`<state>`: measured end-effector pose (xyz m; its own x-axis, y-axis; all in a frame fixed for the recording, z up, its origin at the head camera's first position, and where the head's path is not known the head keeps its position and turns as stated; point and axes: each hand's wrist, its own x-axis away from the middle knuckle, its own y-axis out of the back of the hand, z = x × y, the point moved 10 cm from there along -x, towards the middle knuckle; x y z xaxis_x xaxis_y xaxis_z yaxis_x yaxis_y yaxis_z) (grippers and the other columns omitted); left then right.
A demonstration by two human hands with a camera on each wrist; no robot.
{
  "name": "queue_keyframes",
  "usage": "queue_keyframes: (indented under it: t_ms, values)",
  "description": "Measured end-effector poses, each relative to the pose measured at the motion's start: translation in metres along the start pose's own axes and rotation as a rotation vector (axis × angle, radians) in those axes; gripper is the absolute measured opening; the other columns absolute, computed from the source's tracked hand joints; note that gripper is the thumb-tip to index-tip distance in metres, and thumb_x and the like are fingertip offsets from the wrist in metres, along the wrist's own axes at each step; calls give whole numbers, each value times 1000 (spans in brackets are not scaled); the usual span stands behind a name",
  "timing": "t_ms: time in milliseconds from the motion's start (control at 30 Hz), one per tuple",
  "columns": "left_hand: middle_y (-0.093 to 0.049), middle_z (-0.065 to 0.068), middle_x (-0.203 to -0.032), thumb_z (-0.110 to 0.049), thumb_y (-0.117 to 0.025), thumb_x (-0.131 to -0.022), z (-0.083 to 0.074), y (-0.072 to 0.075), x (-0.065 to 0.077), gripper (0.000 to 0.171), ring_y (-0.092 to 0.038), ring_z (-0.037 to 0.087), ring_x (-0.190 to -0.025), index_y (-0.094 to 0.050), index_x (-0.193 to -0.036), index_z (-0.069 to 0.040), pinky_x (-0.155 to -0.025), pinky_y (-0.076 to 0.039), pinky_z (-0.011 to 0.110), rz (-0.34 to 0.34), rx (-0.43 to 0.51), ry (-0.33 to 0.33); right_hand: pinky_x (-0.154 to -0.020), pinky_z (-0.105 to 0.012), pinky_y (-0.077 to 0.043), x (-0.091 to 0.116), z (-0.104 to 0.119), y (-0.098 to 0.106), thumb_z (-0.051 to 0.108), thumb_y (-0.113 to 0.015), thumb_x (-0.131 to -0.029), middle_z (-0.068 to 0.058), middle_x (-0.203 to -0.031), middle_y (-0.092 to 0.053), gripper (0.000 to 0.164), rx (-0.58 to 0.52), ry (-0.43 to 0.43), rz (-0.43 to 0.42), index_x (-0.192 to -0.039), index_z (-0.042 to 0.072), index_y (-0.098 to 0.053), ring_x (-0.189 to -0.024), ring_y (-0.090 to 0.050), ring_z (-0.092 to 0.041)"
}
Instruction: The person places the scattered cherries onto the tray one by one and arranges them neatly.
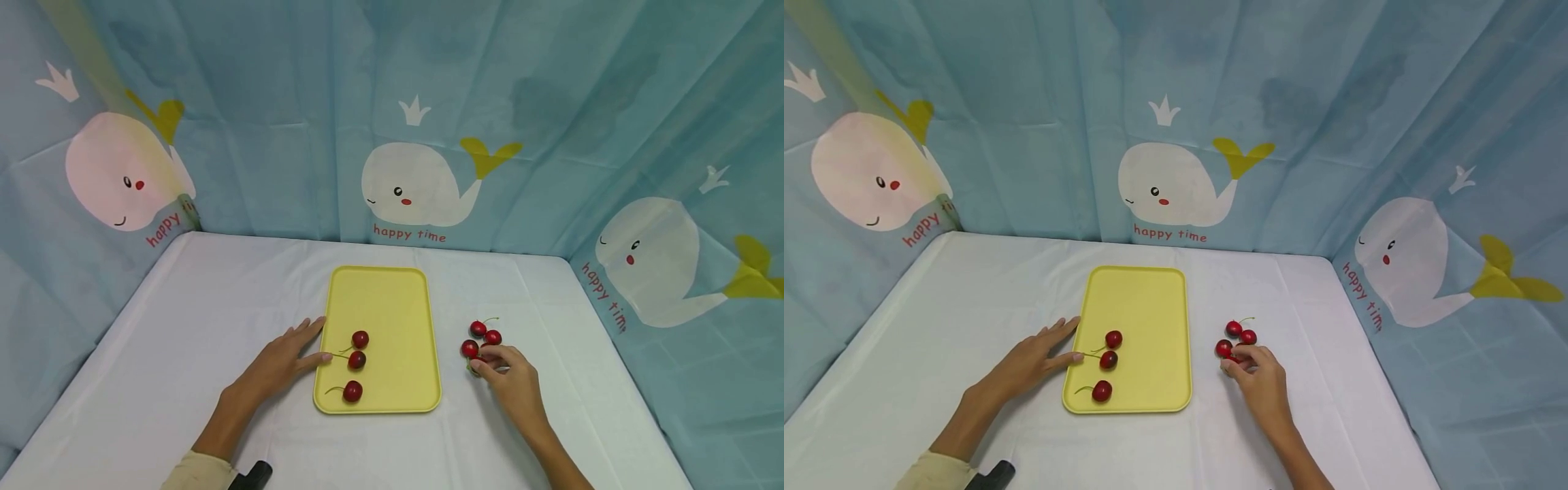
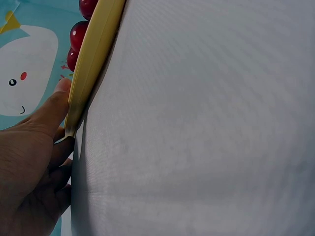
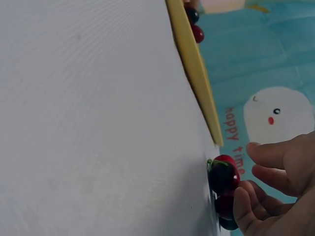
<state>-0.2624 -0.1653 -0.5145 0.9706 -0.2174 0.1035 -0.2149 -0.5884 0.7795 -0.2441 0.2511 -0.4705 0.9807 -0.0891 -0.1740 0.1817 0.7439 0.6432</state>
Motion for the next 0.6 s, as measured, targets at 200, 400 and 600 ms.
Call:
queue_keyframes:
  t_ms: [200,400,600]
  values:
    - [-33,25,-169,-61,-68,-98,0,0,0,87,-27,58,-154,-36,-167,-19,-119,-28,76,-5,3,-3,-66,-19,-52,-2,-7,-1,14,-89,-87,-5,-100,-72,26,70,-39,15,-110,8,-79,-89,-66,-18]
    - [-34,26,-169,-60,-67,-98,-1,0,0,86,-28,59,-153,-36,-167,-18,-118,-30,76,-6,-11,-10,-69,-19,-52,-2,-16,-3,15,-87,-89,-6,-100,-71,29,100,-83,69,-115,6,-77,-91,-65,-19]
    - [-33,26,-169,-61,-67,-98,-1,0,0,87,-27,59,-153,-36,-167,-19,-118,-29,76,-2,-13,-6,-72,-20,-52,-1,-19,-1,13,-86,-90,-7,-105,-72,32,105,-91,97,-120,6,-77,-94,-68,-20]
